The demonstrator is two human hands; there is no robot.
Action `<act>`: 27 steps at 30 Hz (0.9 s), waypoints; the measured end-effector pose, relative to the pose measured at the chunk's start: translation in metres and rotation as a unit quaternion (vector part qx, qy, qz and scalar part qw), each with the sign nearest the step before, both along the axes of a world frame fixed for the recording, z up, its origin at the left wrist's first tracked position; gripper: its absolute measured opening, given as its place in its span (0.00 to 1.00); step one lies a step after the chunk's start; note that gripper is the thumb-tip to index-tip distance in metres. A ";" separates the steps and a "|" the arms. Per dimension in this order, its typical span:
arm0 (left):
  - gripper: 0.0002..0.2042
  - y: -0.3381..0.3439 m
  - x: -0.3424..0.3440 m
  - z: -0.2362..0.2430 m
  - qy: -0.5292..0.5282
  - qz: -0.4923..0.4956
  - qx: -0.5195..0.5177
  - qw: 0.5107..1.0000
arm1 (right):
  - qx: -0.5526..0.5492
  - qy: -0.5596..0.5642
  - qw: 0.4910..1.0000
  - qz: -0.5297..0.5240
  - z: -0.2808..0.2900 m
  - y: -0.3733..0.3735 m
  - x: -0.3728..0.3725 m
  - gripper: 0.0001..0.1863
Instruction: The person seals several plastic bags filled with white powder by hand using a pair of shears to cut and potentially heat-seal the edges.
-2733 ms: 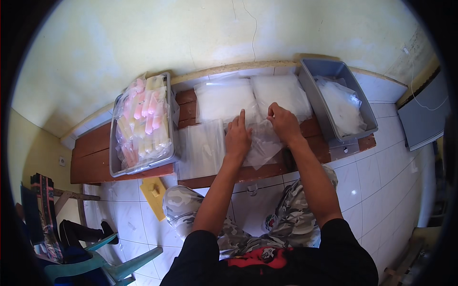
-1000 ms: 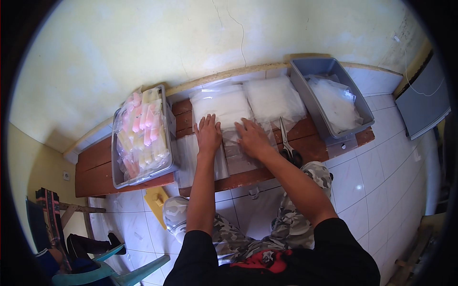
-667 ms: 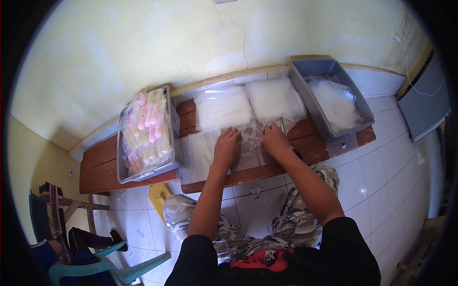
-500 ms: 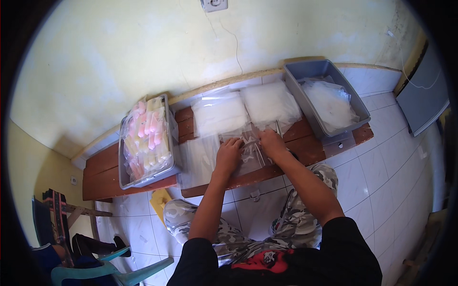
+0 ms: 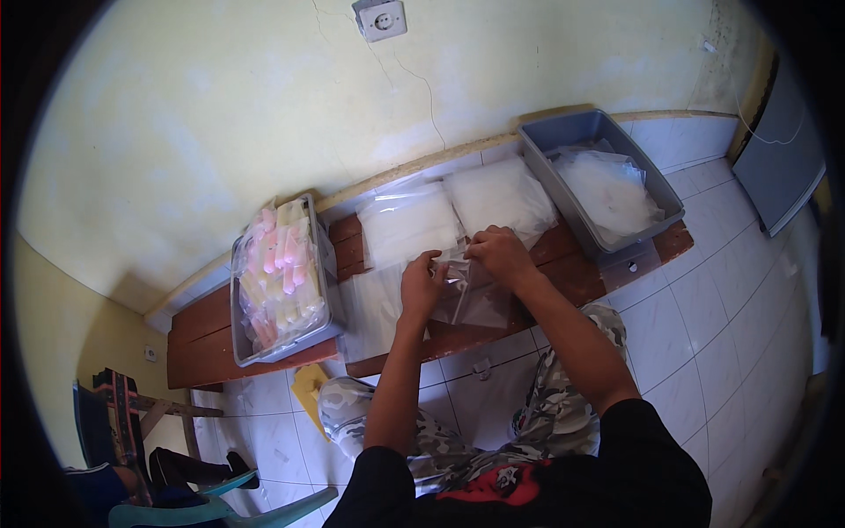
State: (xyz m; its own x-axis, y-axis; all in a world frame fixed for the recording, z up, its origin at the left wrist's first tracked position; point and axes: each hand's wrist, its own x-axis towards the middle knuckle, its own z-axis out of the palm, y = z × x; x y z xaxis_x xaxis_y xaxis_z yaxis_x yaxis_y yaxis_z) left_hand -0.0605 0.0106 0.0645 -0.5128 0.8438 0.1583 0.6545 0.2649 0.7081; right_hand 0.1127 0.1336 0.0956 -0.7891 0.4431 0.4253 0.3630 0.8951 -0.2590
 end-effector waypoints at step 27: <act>0.18 0.186 0.007 -0.045 -0.151 0.058 0.148 0.976 | -0.140 -0.107 0.951 -0.255 -0.027 0.050 0.011 0.31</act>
State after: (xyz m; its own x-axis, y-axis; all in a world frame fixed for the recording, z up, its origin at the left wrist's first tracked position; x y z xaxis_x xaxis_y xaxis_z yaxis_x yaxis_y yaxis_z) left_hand -0.0535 0.1970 0.0194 -0.6625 0.7178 0.2141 0.3823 0.0782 0.9207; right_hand 0.1238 0.1836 0.0690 -0.4957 0.8640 0.0877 0.8028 0.4944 -0.3332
